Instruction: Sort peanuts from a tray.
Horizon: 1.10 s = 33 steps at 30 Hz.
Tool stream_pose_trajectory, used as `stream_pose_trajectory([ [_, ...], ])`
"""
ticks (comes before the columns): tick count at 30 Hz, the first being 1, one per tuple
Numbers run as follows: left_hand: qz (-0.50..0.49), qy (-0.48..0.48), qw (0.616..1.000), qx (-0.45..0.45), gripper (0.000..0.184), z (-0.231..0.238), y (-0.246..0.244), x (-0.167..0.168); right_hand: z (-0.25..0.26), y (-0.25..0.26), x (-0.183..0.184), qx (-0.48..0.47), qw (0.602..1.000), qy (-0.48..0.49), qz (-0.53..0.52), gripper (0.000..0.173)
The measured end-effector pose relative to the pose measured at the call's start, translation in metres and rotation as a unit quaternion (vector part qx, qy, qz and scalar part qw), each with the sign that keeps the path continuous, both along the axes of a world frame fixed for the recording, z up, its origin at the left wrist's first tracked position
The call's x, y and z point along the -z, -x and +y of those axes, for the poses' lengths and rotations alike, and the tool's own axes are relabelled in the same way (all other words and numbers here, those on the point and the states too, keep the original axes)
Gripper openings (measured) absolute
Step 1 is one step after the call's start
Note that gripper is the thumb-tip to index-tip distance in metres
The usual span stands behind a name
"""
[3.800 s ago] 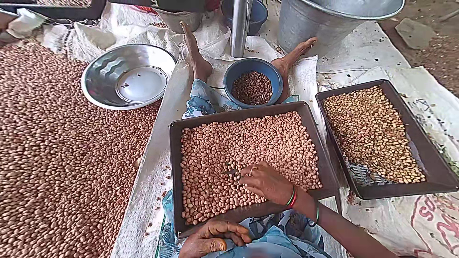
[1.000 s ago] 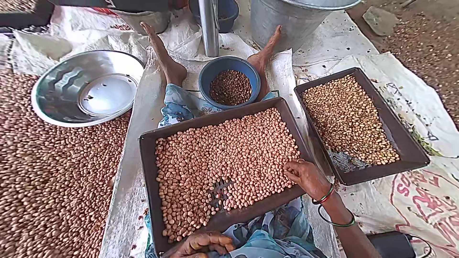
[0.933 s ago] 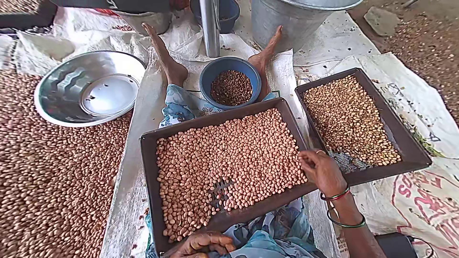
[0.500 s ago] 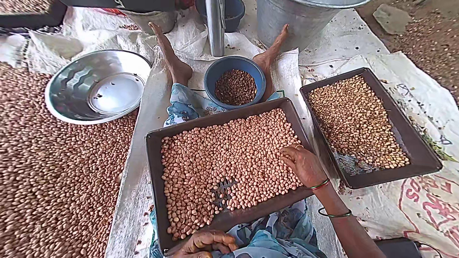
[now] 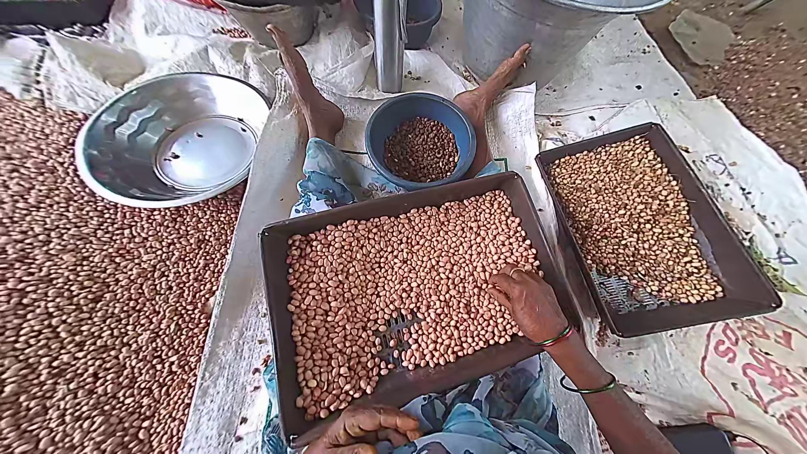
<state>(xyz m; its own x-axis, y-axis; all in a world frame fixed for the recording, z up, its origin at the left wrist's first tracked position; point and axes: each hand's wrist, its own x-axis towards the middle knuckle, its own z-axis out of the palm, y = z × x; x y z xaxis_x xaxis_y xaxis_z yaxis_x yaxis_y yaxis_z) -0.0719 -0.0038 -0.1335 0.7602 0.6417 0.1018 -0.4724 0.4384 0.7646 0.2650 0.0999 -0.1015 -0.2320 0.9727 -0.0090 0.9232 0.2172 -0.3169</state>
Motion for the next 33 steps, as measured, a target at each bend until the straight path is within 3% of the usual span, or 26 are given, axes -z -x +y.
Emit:
stream_pose_trajectory([
  [3,-0.001,-0.003,1.0,0.003,0.039,0.0,0.0,0.002,0.002,0.003,-0.001,-0.004,1.0,0.012,-0.019,0.017],
  [7,-0.009,-0.02,1.0,0.004,0.04,0.002,-0.002,0.003,0.023,0.007,-0.037,-0.024,0.966,0.246,-0.077,0.026],
  [9,-0.01,-0.021,1.0,0.003,0.04,0.002,-0.002,0.002,0.036,0.001,-0.056,-0.015,0.948,0.296,-0.114,0.024],
  [10,-0.011,-0.021,1.0,0.003,0.04,0.003,-0.002,0.001,0.04,-0.006,-0.065,0.023,0.958,0.256,-0.125,0.02],
  [12,-0.013,-0.026,1.0,0.001,0.04,0.003,-0.003,0.002,0.044,-0.024,-0.073,0.138,0.979,0.079,-0.13,0.014],
  [14,-0.017,-0.026,1.0,0.0,0.041,0.003,-0.003,0.003,0.055,-0.037,-0.078,0.182,0.979,-0.023,-0.09,0.027],
  [17,-0.016,-0.025,1.0,-0.002,0.041,0.002,-0.003,0.004,0.067,-0.014,-0.063,0.035,0.997,-0.072,0.013,0.014],
  [19,-0.013,-0.02,1.0,-0.002,0.04,0.002,-0.003,0.003,0.073,0.019,-0.037,-0.078,0.992,-0.049,0.083,0.013],
  [23,-0.023,-0.014,1.0,-0.006,0.039,-0.001,-0.003,0.005,0.084,0.06,0.001,-0.151,0.988,0.017,0.017,0.017],
  [29,-0.026,-0.025,0.999,-0.008,0.038,0.001,-0.003,0.004,0.102,0.063,-0.032,-0.146,0.97,0.191,-0.041,0.018],
  [31,-0.025,-0.03,0.999,-0.003,0.038,0.003,-0.004,0.005,0.11,0.054,-0.041,-0.122,0.988,0.067,0.072,0.017],
  [33,-0.028,-0.033,0.999,-0.005,0.039,0.003,-0.004,0.005,0.128,0.049,-0.057,-0.047,0.986,-0.075,0.139,0.042],
])
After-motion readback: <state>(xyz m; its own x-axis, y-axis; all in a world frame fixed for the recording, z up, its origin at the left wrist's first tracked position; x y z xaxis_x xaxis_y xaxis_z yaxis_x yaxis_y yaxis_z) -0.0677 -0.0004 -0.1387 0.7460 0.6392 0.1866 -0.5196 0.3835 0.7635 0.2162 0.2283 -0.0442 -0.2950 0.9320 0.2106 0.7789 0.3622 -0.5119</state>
